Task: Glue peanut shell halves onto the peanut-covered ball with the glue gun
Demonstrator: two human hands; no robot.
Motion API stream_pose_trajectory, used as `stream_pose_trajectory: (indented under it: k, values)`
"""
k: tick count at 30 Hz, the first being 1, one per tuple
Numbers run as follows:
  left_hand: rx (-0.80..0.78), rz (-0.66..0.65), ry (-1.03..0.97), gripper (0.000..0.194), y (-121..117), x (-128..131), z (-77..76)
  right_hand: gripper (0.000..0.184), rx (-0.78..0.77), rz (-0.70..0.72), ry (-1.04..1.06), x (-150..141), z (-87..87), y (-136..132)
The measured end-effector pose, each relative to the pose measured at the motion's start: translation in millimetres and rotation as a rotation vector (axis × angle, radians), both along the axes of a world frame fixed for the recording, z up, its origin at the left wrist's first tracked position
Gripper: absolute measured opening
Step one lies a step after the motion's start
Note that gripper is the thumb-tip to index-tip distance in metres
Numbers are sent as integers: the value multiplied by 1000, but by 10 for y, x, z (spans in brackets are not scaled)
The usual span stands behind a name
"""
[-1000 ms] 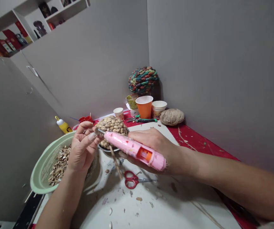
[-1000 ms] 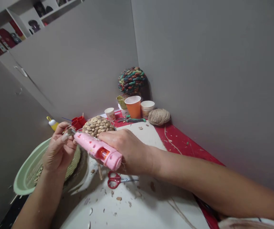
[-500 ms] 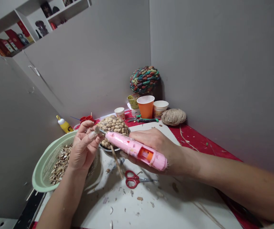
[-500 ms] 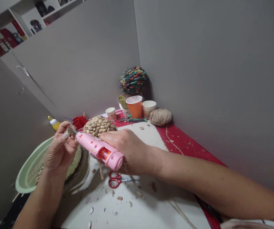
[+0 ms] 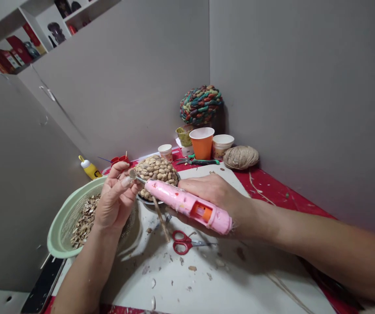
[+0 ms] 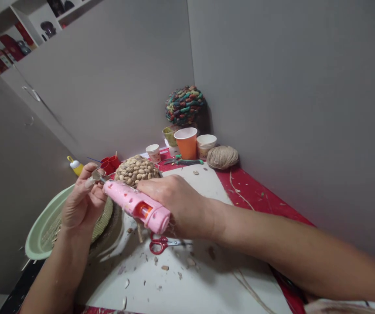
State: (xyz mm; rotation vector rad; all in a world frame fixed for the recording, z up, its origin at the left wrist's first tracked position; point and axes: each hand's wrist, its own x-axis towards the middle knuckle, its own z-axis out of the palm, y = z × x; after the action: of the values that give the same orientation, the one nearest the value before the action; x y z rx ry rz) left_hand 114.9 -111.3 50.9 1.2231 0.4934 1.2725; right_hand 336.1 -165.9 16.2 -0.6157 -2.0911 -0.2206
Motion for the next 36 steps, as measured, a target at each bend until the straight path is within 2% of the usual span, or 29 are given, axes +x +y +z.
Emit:
stream_pose_trajectory:
  k: [7, 13, 27, 36]
  values:
    - [-9, -13, -4, 38, 17, -2, 2, 25, -14, 32, 41, -2, -3, 14]
    - [11, -5, 1, 40, 32, 4, -22, 25, 25, 3, 50, -12, -9, 26]
    - [56, 13, -40, 39, 54, 2, -33, 24, -39, 6, 11, 7, 5, 23]
    - [20, 36, -67, 41, 46, 13, -20, 25, 12, -5, -1, 5, -8, 40]
